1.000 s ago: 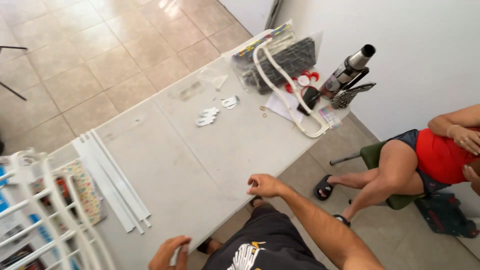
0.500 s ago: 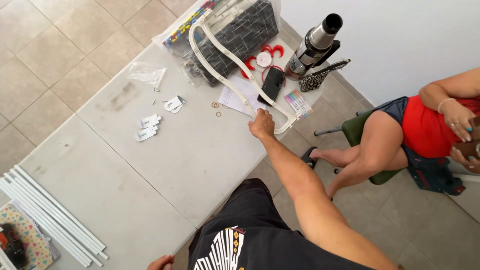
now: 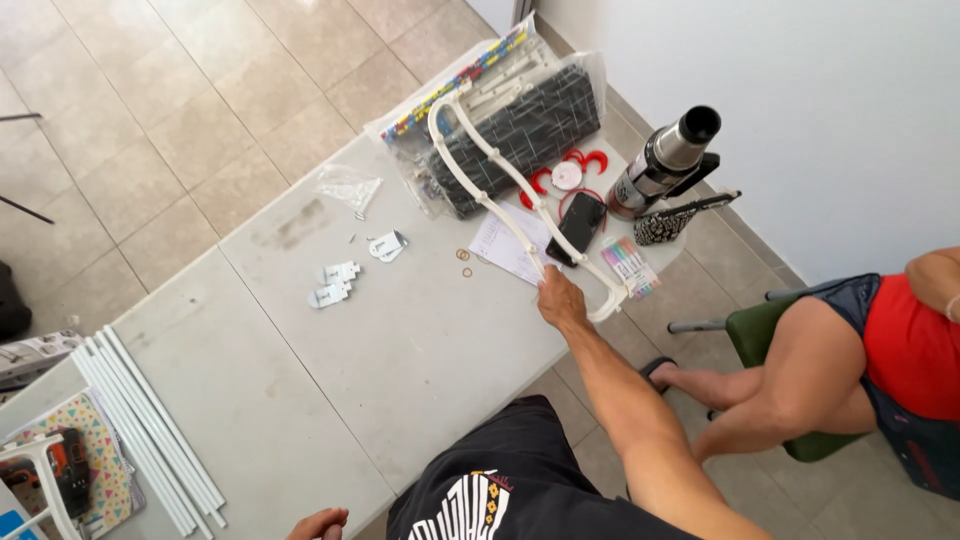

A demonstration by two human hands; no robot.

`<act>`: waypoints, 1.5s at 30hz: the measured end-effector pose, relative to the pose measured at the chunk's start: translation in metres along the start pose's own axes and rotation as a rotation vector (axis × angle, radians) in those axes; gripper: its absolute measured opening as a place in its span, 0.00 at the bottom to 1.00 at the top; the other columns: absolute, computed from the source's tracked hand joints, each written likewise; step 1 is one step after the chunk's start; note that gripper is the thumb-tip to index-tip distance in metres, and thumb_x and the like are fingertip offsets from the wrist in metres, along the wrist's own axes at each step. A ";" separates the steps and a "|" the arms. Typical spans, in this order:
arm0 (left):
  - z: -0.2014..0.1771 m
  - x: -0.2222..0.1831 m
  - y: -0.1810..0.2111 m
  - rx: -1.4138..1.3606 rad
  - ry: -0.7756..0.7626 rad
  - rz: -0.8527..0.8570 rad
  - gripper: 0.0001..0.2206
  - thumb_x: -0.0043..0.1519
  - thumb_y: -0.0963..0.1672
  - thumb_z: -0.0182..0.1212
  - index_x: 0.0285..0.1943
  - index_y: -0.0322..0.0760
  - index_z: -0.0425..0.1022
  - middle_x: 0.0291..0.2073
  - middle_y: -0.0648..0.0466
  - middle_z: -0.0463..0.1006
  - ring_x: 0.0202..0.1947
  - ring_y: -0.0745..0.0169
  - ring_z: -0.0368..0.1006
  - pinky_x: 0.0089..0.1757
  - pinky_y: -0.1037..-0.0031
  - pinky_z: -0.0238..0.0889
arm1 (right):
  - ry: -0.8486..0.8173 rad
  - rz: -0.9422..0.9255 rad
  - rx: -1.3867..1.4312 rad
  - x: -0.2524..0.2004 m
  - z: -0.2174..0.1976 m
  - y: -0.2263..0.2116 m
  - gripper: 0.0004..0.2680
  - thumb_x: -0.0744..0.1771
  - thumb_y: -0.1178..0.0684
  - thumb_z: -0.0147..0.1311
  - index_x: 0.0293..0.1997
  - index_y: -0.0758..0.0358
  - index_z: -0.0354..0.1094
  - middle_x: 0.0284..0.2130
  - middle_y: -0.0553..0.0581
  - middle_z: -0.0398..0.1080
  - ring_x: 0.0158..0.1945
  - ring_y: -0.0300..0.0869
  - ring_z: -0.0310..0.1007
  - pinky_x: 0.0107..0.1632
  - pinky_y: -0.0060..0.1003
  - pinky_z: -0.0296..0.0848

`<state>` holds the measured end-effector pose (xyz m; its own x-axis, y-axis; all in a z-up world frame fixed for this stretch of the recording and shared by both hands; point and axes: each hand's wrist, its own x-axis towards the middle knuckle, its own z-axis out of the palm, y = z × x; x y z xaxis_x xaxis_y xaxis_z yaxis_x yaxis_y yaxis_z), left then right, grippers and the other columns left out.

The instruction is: Assembling a white wire shoe rack by manually inserting support rods into the side frames.

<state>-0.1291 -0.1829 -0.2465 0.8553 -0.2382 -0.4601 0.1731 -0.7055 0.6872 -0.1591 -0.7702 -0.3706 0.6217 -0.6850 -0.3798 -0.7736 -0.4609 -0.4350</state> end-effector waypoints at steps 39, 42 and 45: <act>0.008 -0.074 0.333 -0.455 0.430 0.643 0.23 0.65 0.54 0.52 0.54 0.33 0.77 0.18 0.63 0.64 0.19 0.71 0.55 0.21 0.73 0.52 | 0.240 -1.483 0.694 -0.232 -0.228 -0.310 0.04 0.66 0.58 0.61 0.42 0.63 0.75 0.35 0.56 0.79 0.36 0.41 0.81 0.42 0.31 0.79; 0.021 -0.073 0.325 -0.434 0.422 0.612 0.24 0.65 0.56 0.51 0.54 0.33 0.75 0.17 0.62 0.64 0.17 0.72 0.56 0.19 0.72 0.52 | 0.377 -1.543 0.591 -0.229 -0.215 -0.310 0.05 0.65 0.58 0.63 0.41 0.65 0.75 0.34 0.59 0.79 0.36 0.45 0.82 0.37 0.35 0.81; 0.031 -0.079 0.324 -0.446 0.287 0.565 0.23 0.65 0.56 0.50 0.55 0.34 0.70 0.16 0.64 0.63 0.16 0.72 0.55 0.19 0.72 0.50 | 0.420 -1.574 0.633 -0.231 -0.211 -0.302 0.03 0.66 0.60 0.62 0.39 0.69 0.75 0.34 0.62 0.80 0.35 0.48 0.83 0.39 0.36 0.83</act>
<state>-0.1559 -0.4132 -0.0048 0.9548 -0.2571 0.1490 -0.1985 -0.1788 0.9637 -0.0951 -0.5916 0.0211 0.5173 0.0265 0.8554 0.7107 -0.5701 -0.4121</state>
